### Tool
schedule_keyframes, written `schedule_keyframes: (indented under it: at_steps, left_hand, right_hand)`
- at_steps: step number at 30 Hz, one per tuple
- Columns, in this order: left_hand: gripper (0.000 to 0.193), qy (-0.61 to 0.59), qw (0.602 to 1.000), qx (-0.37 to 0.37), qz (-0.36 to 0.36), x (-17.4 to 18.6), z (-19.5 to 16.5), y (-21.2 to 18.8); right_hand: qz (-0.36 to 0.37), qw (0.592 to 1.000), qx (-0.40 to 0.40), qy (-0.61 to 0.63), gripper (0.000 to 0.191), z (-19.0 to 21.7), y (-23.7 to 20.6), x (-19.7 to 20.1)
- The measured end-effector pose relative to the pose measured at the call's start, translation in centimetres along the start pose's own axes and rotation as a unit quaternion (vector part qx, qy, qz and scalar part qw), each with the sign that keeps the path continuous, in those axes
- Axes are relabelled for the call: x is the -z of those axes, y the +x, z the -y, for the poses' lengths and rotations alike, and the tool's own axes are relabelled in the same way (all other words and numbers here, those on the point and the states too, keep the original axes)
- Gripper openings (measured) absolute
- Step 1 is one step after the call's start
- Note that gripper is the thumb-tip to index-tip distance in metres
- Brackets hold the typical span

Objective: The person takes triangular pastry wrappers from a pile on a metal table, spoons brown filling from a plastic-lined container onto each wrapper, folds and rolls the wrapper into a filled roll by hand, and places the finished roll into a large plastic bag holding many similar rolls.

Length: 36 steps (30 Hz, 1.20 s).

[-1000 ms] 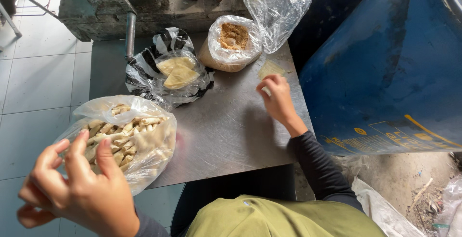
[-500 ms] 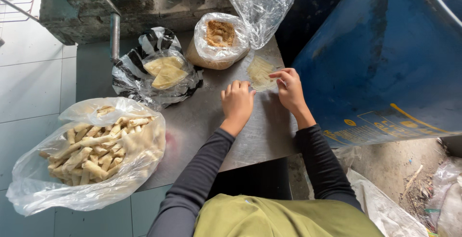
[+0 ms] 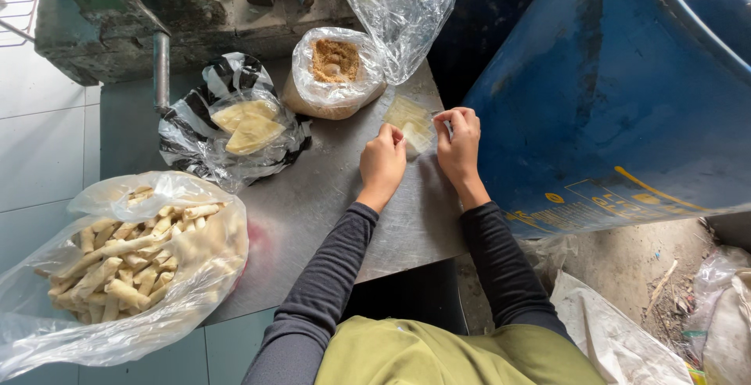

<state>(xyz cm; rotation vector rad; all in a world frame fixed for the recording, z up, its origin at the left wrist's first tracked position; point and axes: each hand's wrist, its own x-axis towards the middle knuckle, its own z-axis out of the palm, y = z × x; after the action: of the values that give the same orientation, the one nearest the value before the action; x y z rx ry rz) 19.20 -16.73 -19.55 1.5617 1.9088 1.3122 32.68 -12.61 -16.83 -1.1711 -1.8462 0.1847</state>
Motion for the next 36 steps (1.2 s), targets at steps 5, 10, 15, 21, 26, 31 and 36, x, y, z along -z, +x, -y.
schedule_keyframes:
  at_steps: [5, 10, 15, 21, 26, 31, 36]
  left_hand:
    - [0.018, -0.06, 0.998, 0.018, 0.012, 1.4, 1.1, -0.4]
    - [0.024, -0.051, 0.997, 0.044, 0.034, 2.8, 3.1, -0.8]
    - [0.027, -0.016, 0.998, 0.055, 0.041, 4.0, 4.4, -1.6]
    - [0.032, 0.006, 0.997, 0.055, 0.059, 4.8, 5.2, -3.0]
    - [0.029, 0.01, 0.995, 0.056, 0.081, 6.2, 5.7, -3.5]
    - [0.018, 0.016, 0.994, 0.087, 0.067, 6.6, 5.6, -3.5]
    - [0.015, -0.038, 0.998, 0.039, 0.042, 6.9, 5.9, -3.6]
  right_hand:
    - [0.073, 0.987, 0.021, 0.139, 0.008, -0.1, -1.2, -0.1]
    - [0.171, 0.975, 0.137, 0.019, 0.034, 0.3, -3.4, -1.2]
    - [0.215, 0.961, 0.173, -0.036, 0.046, -0.6, -4.4, -0.7]
    - [0.198, 0.957, 0.193, -0.091, 0.033, -0.3, -4.7, 0.7]
    - [0.119, 0.985, 0.1, 0.071, 0.023, 2.5, -1.5, 0.1]
    - [0.114, 0.988, 0.065, 0.081, 0.032, 6.2, 3.4, -3.9]
    - [0.138, 0.966, 0.218, -0.036, 0.03, 7.5, 7.1, -6.0]
